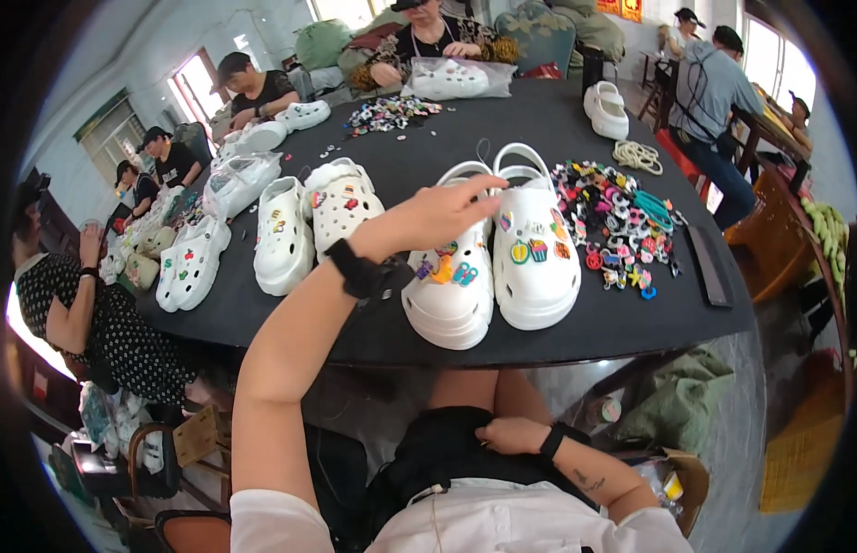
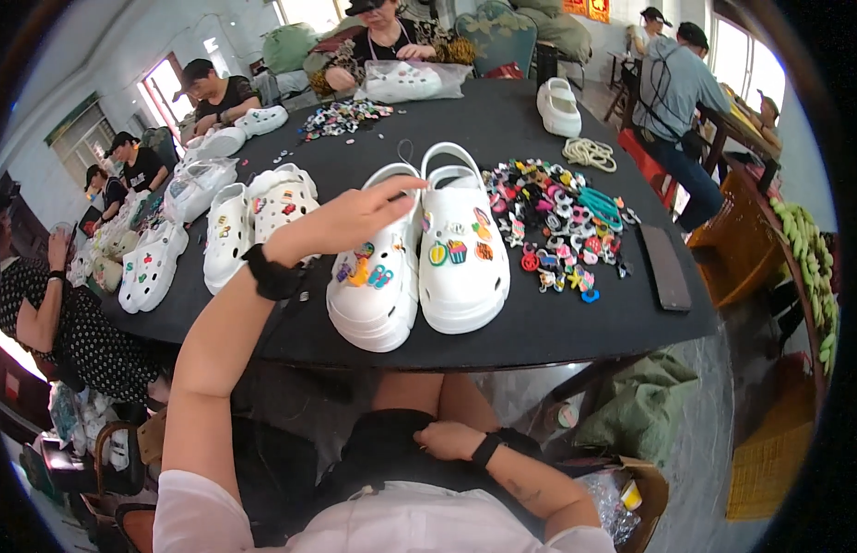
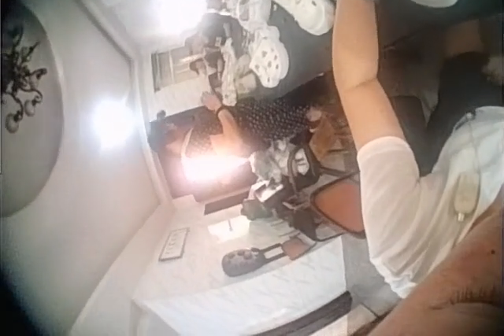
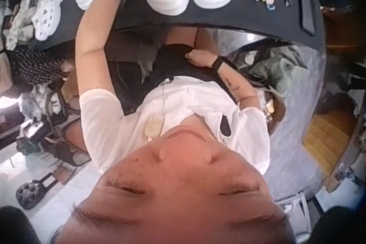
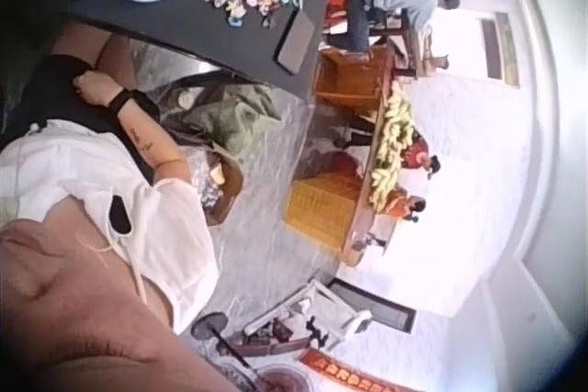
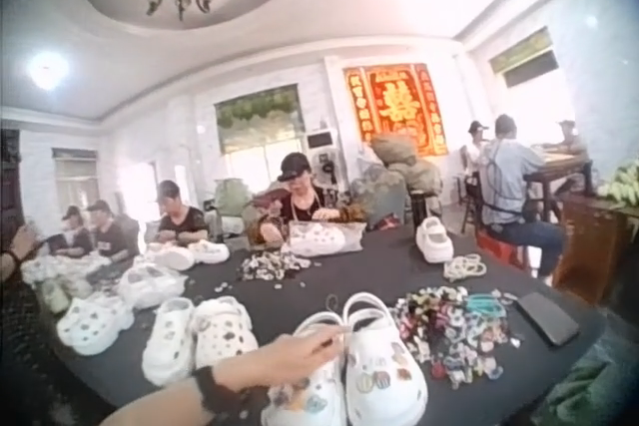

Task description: Decorate shoes with charms and pack them into plastic bags.

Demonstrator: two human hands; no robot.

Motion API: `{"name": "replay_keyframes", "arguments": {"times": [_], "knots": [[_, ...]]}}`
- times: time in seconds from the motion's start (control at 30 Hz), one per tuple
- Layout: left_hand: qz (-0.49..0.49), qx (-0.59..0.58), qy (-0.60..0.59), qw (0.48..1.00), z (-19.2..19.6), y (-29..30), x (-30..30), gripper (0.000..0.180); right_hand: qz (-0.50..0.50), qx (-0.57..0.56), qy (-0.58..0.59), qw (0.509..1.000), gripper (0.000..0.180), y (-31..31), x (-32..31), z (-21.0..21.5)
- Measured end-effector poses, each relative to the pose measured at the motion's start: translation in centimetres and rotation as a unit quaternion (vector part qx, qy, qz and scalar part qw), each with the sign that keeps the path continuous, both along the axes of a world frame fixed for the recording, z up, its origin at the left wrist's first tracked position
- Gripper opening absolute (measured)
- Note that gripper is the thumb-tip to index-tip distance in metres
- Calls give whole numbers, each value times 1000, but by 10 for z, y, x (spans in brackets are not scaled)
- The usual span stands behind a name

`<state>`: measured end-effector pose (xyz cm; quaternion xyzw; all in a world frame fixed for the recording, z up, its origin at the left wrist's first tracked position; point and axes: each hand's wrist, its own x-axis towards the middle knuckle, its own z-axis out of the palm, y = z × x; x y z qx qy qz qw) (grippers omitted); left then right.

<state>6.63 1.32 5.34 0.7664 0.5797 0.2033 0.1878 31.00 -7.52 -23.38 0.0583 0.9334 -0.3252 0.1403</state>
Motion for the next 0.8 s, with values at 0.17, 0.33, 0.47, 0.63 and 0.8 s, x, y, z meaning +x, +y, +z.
{"name": "replay_keyframes", "arguments": {"times": [0.17,0.33,0.47,0.63,0.8], "knots": [[-40,-84,33,995,12,28,1,57,-80,-88,130,984,22,6,9,37],[-48,-193,61,978,22,40,14,89,-255,-145,160,943,26,9,49,46],[-109,-65,-12,992,8,14,-2,75,-336,-157,171,913,29,3,79,29],[-69,3,-30,997,22,-61,17,51,-430,-190,212,857,22,-1,113,4],[-64,-48,-75,994,72,-141,-2,56,-482,-156,296,810,16,14,112,4]]}}
